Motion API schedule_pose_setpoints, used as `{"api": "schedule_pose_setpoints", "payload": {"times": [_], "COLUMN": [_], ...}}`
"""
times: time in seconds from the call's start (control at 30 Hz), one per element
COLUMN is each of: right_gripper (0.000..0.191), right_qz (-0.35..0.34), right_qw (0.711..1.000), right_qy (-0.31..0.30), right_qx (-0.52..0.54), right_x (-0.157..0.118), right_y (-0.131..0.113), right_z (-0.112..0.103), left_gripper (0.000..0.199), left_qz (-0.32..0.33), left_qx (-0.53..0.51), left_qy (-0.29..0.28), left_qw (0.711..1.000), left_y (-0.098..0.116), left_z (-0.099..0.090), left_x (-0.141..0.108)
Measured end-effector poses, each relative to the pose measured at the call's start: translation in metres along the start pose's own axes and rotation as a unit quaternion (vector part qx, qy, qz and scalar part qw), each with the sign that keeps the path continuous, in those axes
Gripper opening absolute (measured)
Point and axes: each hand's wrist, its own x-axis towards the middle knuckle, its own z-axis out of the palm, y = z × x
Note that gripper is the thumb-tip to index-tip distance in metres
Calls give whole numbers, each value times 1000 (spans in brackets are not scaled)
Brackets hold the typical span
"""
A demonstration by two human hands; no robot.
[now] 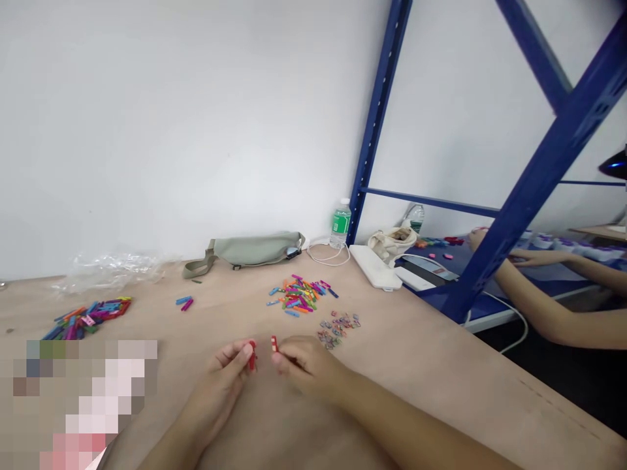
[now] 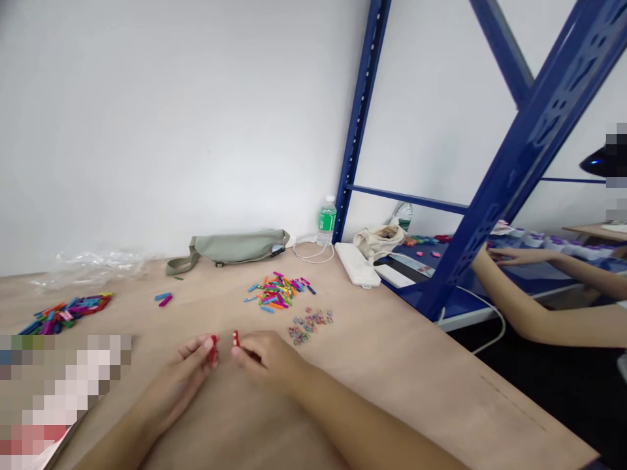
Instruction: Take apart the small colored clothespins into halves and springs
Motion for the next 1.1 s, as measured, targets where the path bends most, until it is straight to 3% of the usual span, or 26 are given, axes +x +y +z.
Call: {"api": "schedule_pose_setpoints", "payload": {"times": [0.2, 0.5, 0.67, 0.8, 0.97, 1.1], "right_gripper": [31, 33, 26, 28, 29, 28], "right_qz": [108, 190, 126, 52, -2, 2], "right_qw": [989, 973, 990, 998, 998, 1000], "right_qy": [26, 47, 14, -27, -33, -11], "right_qx": [-96, -123, -57, 30, 45, -22], "right_x": [6, 54, 42, 21, 10, 3], "right_y": [11, 35, 2, -21, -20, -13], "right_z": [-9, -40, -18, 4, 10, 1], "left_gripper": [13, 14, 15, 16, 16, 17], "left_qz": [-4, 0, 5, -10, -21, -17], "left_qx": [-72, -80, -63, -28, 7, 17], "left_qy": [48, 31, 21, -40, -97, -51], "left_qw": [996, 996, 998, 999, 995, 998], "left_y": [-1, 0, -1, 1, 1, -3], "left_z": [-10, -6, -4, 0, 5, 7], "left_x": [7, 7, 6, 1, -4, -4]}}
